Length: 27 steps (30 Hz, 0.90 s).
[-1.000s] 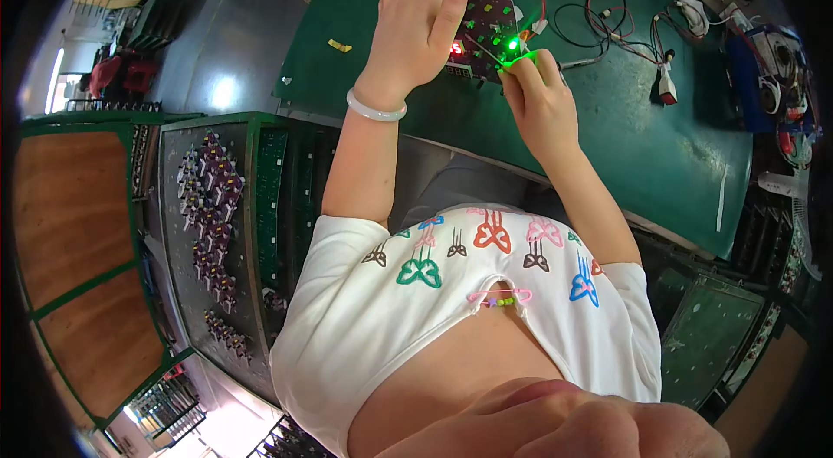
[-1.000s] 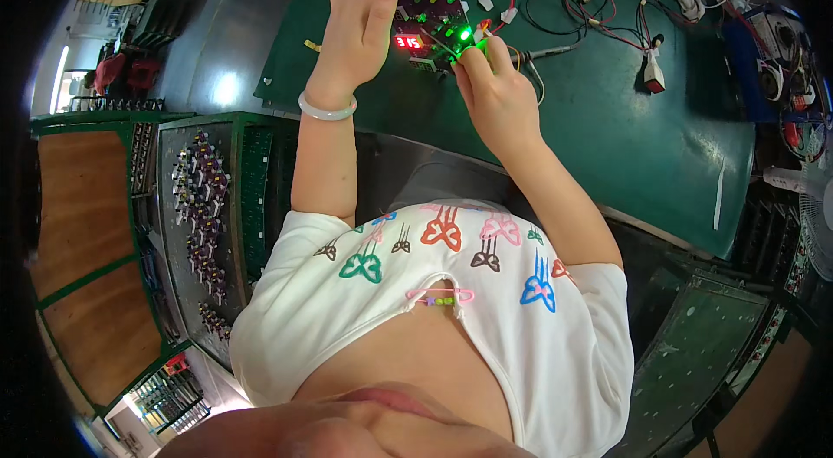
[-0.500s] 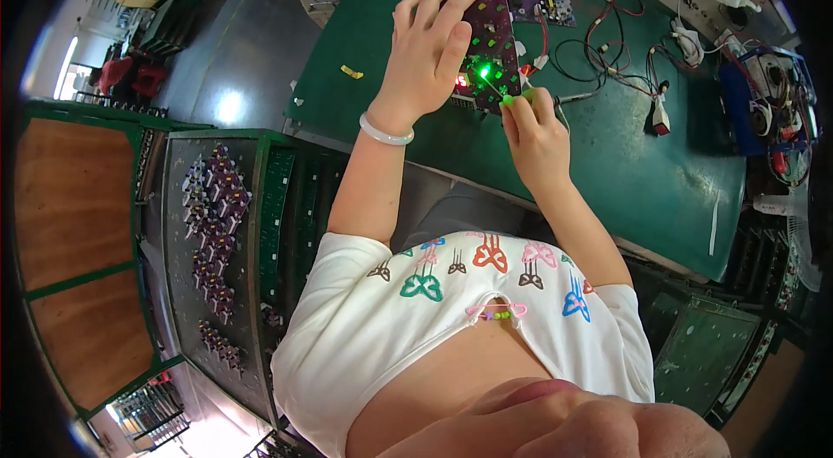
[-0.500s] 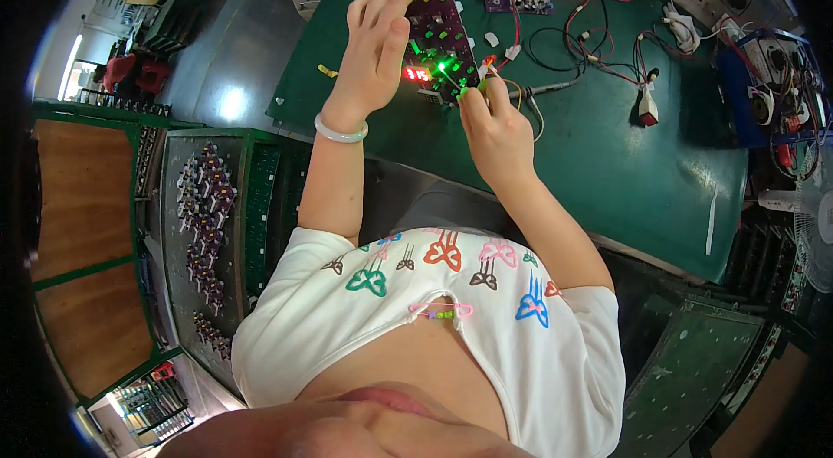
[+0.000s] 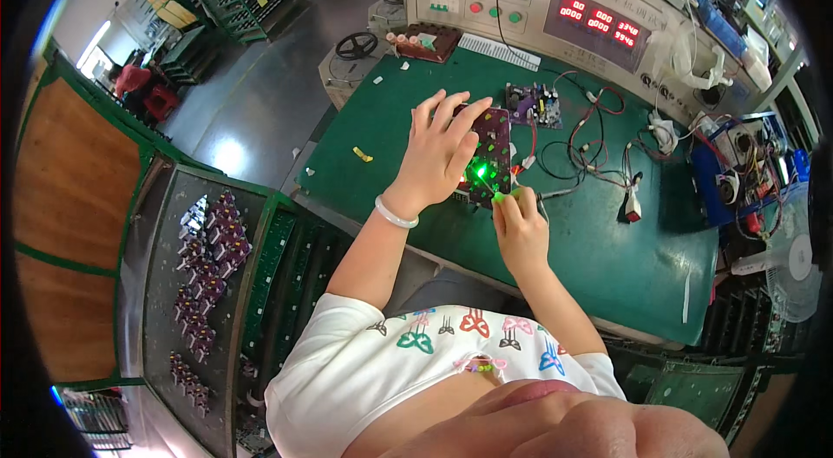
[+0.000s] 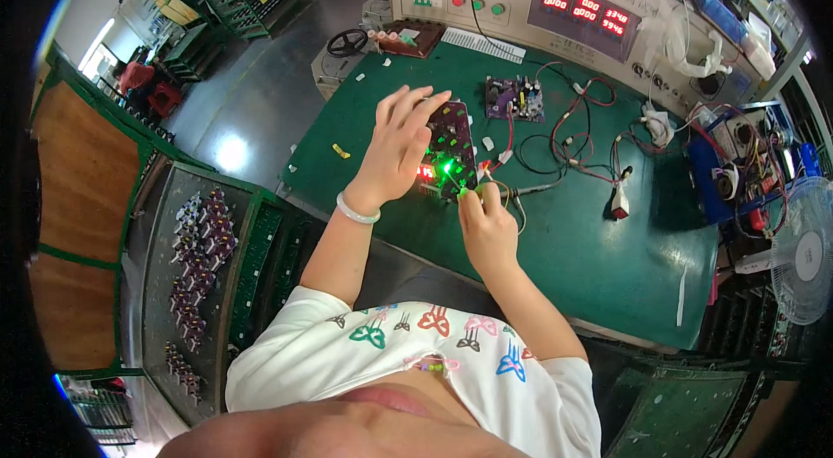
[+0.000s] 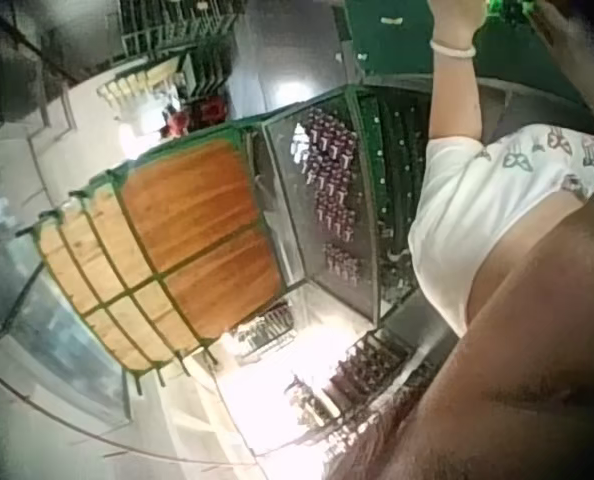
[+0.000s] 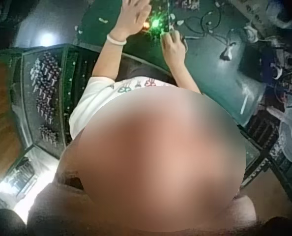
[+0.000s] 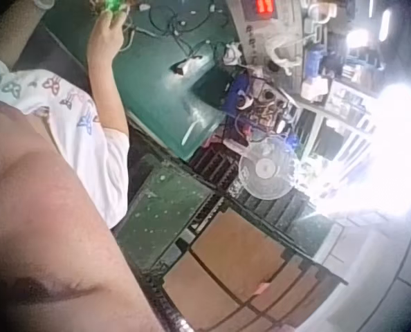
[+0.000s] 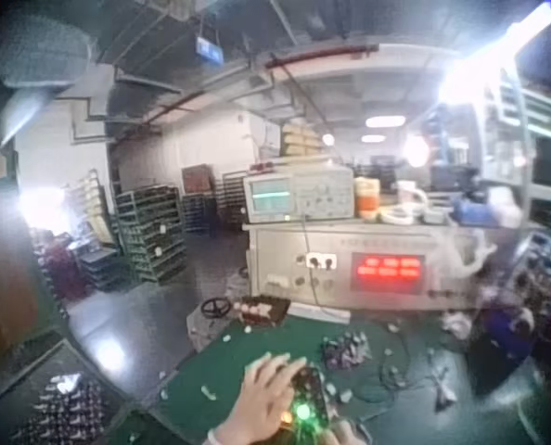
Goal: The person tests purple circuit boards by connecting them to a power source and using a probe to check components. They repeatedly connect wires, observe LED indicators, and place tested boards onto a nearby rack.
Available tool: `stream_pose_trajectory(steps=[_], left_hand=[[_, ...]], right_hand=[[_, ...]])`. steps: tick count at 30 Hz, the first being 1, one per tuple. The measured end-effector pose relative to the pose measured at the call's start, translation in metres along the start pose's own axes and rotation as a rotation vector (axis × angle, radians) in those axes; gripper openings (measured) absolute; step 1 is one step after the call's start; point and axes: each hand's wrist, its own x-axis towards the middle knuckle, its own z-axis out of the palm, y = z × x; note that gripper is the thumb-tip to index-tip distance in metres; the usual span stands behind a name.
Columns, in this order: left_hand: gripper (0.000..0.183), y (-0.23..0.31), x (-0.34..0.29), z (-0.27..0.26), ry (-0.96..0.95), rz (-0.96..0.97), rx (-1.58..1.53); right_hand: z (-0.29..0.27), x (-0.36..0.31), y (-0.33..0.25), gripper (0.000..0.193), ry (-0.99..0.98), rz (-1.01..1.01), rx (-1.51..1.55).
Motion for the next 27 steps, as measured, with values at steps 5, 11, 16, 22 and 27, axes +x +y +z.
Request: stream_pose_trajectory(steps=[5,11,16,22,27], left_hand=[[0.052,0.0009,-0.0020,0.0009,0.000,-0.009,0.004],[0.052,0.0002,-0.0032,0.0011,0.003,-0.012,0.008],[0.051,-0.0004,-0.0033,0.0008,0.003,-0.015,0.007],[0.050,0.0003,-0.0035,0.0008,-0.004,-0.022,0.014],[0.048,-0.0006,-0.0034,0.0011,0.004,-0.014,0.012]], right_hand=[[0.0002,-0.0005,0.0018,0.014,0.030,-0.048,-0.011],[0.0003,0.0002,0.0020,0.015,0.033,-0.069,-0.033],[0.0001,-0.0006,-0.0004,0.014,0.001,-0.014,-0.007],[-0.0012,0.0000,-0.0022,0.015,-0.003,-0.016,-0.015],[0.0005,-0.0001,-0.0005,0.015,0.013,-0.041,-0.031]])
